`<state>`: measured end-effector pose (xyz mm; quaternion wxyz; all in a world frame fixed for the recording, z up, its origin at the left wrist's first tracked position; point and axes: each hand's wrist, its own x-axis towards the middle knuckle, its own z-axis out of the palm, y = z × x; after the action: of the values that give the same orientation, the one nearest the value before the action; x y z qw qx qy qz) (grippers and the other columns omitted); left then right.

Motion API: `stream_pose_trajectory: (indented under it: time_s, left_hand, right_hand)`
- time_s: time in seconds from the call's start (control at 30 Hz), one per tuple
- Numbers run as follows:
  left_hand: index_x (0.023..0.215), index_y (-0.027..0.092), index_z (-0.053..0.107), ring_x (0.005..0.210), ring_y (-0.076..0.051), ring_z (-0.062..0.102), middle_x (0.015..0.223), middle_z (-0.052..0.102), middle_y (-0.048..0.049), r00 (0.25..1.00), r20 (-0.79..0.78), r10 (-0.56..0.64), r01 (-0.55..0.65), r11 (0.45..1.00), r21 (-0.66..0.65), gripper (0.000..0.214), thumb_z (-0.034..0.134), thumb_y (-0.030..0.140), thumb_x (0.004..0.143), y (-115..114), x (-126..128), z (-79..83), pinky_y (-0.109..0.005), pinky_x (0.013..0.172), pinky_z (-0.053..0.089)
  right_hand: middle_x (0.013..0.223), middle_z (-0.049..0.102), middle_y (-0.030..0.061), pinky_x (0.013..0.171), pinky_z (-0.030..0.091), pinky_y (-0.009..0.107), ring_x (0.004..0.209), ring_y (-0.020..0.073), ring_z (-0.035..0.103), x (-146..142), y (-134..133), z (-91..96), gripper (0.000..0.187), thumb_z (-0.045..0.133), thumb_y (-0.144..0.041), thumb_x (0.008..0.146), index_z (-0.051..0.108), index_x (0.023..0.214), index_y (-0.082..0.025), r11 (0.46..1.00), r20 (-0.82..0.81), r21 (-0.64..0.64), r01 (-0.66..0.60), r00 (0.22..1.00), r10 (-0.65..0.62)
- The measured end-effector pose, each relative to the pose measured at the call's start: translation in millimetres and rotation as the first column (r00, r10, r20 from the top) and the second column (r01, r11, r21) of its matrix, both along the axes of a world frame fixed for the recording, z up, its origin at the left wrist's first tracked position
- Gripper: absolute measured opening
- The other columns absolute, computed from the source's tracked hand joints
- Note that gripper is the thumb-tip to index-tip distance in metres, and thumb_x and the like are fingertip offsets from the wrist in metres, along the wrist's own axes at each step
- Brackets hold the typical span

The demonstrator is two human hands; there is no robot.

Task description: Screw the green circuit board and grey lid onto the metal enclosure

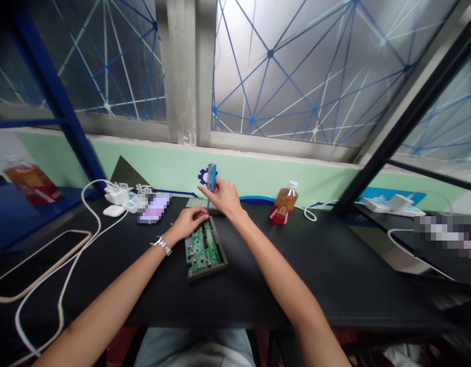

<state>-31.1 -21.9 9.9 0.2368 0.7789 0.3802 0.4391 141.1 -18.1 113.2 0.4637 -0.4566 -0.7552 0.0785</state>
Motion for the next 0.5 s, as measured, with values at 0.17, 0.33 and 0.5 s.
stream_pose_trajectory:
  time_s: [0.17,0.33,0.5]
  left_hand:
    - [0.095,0.019,0.073,0.075,-0.018,0.066,0.085,0.074,-0.0036,0.999,-0.040,-0.006,0.007,1.000,0.003,0.022,0.060,0.037,0.092,0.4,-1.8,-0.5,-0.030,0.074,0.050]
    - [0.105,0.021,0.075,0.085,-0.020,0.068,0.103,0.075,-0.0073,0.997,-0.074,-0.013,0.016,0.999,0.037,0.027,0.057,0.038,0.094,1.1,-3.4,0.2,-0.032,0.079,0.052]
    - [0.110,0.020,0.074,0.093,-0.022,0.069,0.113,0.074,-0.0094,0.997,-0.052,-0.050,0.052,0.998,0.038,0.029,0.056,0.037,0.095,-0.3,-1.7,1.6,-0.034,0.086,0.053]
  right_hand:
    - [0.056,0.055,-0.0036,0.051,0.038,0.024,0.051,0.0139,0.054,6.2,2.5,-1.1,0.042,0.067,-0.060,0.083,0.055,0.081,-0.020,0.964,-0.112,-0.127,-0.235,0.969,0.221]
    - [0.056,0.056,-0.0038,0.047,0.041,0.025,0.047,0.0134,0.054,5.4,2.1,0.4,0.040,0.067,-0.059,0.084,0.056,0.089,-0.021,0.902,-0.195,-0.224,-0.369,0.924,0.329]
    - [0.056,0.054,-0.0039,0.047,0.044,0.025,0.046,0.0120,0.051,6.1,4.0,2.2,0.039,0.069,-0.058,0.083,0.059,0.088,-0.021,0.871,-0.238,-0.286,-0.399,0.910,0.339]
